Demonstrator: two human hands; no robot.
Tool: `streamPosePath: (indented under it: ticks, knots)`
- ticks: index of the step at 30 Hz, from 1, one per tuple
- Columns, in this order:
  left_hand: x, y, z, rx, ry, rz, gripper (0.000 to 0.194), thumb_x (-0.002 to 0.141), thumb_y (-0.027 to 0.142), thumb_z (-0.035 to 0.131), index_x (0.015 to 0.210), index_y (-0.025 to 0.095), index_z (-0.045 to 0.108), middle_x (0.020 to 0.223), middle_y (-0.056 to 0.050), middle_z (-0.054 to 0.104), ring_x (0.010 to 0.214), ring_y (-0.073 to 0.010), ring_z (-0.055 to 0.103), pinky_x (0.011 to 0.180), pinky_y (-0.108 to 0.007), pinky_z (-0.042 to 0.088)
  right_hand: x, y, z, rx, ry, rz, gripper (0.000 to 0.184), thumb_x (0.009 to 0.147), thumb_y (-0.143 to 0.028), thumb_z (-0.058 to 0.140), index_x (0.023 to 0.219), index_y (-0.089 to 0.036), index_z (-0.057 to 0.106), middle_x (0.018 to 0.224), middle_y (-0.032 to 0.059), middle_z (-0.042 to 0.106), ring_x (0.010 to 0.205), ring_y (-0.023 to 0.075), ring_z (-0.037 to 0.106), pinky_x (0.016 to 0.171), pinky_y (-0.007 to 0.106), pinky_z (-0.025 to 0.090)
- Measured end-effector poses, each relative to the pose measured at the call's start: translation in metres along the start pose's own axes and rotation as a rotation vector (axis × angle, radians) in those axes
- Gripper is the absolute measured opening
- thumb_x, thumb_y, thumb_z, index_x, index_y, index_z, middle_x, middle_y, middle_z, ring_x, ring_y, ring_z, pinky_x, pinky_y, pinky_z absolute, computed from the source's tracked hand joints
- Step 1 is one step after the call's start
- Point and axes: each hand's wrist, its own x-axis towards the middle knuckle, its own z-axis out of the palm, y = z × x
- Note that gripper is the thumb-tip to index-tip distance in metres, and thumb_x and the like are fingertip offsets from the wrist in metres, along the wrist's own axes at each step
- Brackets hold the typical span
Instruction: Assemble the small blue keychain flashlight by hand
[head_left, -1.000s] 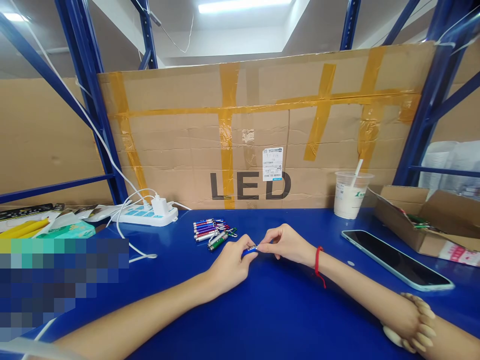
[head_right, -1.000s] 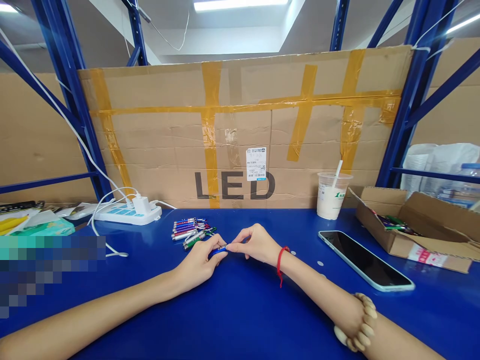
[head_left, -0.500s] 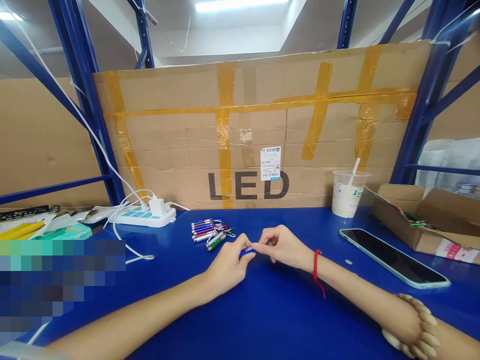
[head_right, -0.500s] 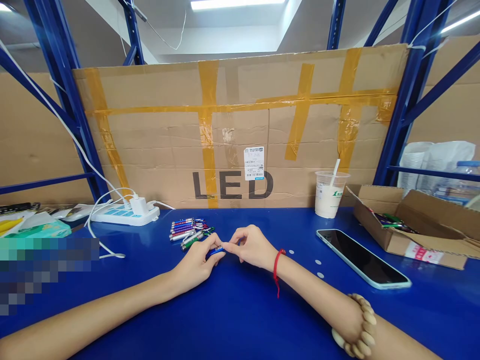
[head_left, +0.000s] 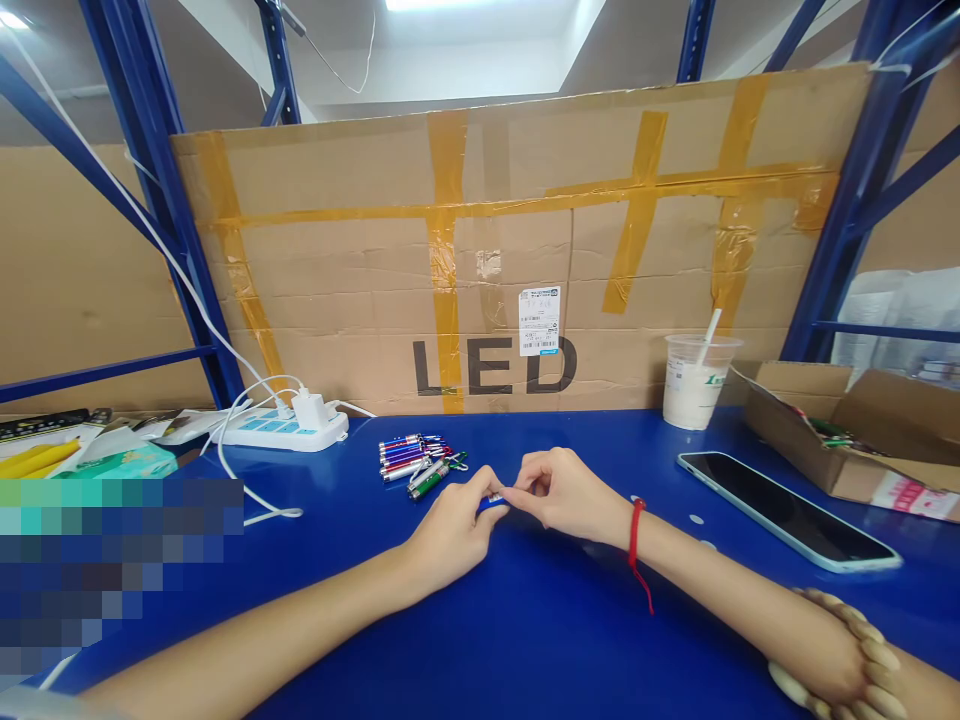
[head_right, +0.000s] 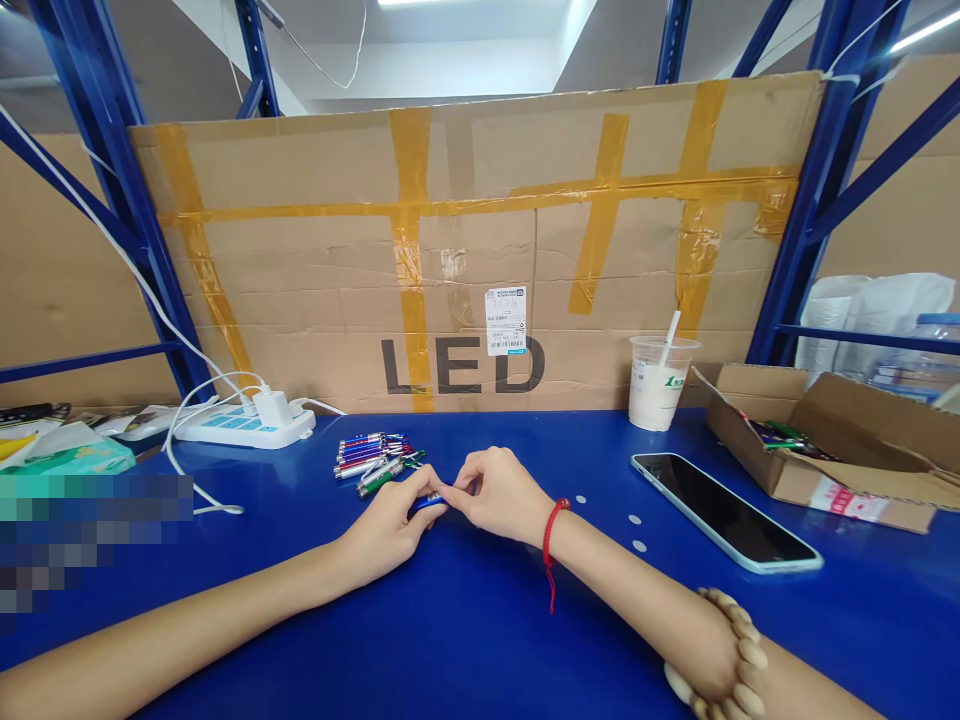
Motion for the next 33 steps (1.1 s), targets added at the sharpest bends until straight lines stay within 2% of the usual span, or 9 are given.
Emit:
streamPosePath:
  ticks: [8,11,15,20,27,33]
  knots:
    - [-0.0016,-0.0009,0.0009,0.017,0.001,0.004,0.009,0.082,0.012,0.043,0.079,0.021,0.043,0.061,0.005,0.05,0.059,-0.0142,0.049,0.056,-0.023,0.035,-0.0015,-0.0042,-0.0004,0.132,-0.035,0.089,0.038,0.073,-0.043,0.057,0.047,-0.015,0.053,0.057,0.0007,0.052,0.039,0.0079,0.048,0.038,0.021,0.035]
    - [-0.0015,-0.0022,0.0014,0.03,0.006,-0.001,0.009,0.082,0.013,0.043,0.079,0.021,0.042,0.062,0.004,0.05,0.059,-0.0144,0.049,0.056,-0.023,0.034,-0.0012,-0.0018,0.0003,0.192,-0.058,0.129,0.034,0.072,-0.039,0.059,0.048,-0.015,0.051,0.057,0.0,0.053,0.037,0.0077,0.049,0.037,0.02,0.036]
    - [-0.001,-0.0019,0.001,0.021,0.003,-0.006,0.008,0.083,0.014,0.042,0.079,0.021,0.042,0.064,0.003,0.052,0.06,-0.0148,0.05,0.057,-0.023,0.035,-0.0002,0.0013,-0.0005,0.231,-0.073,0.175,0.03,0.071,-0.034,0.059,0.049,-0.016,0.051,0.048,-0.0021,0.05,0.036,0.0073,0.047,0.035,0.018,0.035]
    - [-0.0008,0.0002,0.0001,0.008,0.009,-0.004,0.008,0.083,0.014,0.042,0.079,0.021,0.042,0.064,0.003,0.052,0.061,-0.0152,0.051,0.058,-0.024,0.037,0.0005,0.0003,-0.0003,0.311,-0.091,0.26,0.028,0.069,-0.036,0.062,0.052,-0.016,0.053,0.039,-0.0048,0.046,0.033,0.0064,0.042,0.032,0.017,0.034]
    - [-0.0011,-0.0002,-0.0001,0.0,0.012,-0.017,0.006,0.084,0.016,0.043,0.084,0.021,0.044,0.07,0.001,0.058,0.065,-0.0162,0.056,0.062,-0.025,0.04,0.0006,-0.0006,0.0004,0.35,-0.081,0.288,0.03,0.068,-0.039,0.064,0.053,-0.016,0.053,0.037,-0.0047,0.047,0.033,0.0067,0.042,0.033,0.017,0.034]
    - [-0.0006,0.0014,-0.0009,0.036,0.004,-0.004,0.013,0.085,0.016,0.042,0.093,0.021,0.05,0.071,0.001,0.061,0.066,-0.0158,0.057,0.061,-0.023,0.04,0.001,0.0008,0.003,0.353,-0.06,0.29,0.032,0.068,-0.041,0.064,0.052,-0.016,0.054,0.037,-0.0046,0.046,0.032,0.0061,0.041,0.033,0.017,0.032]
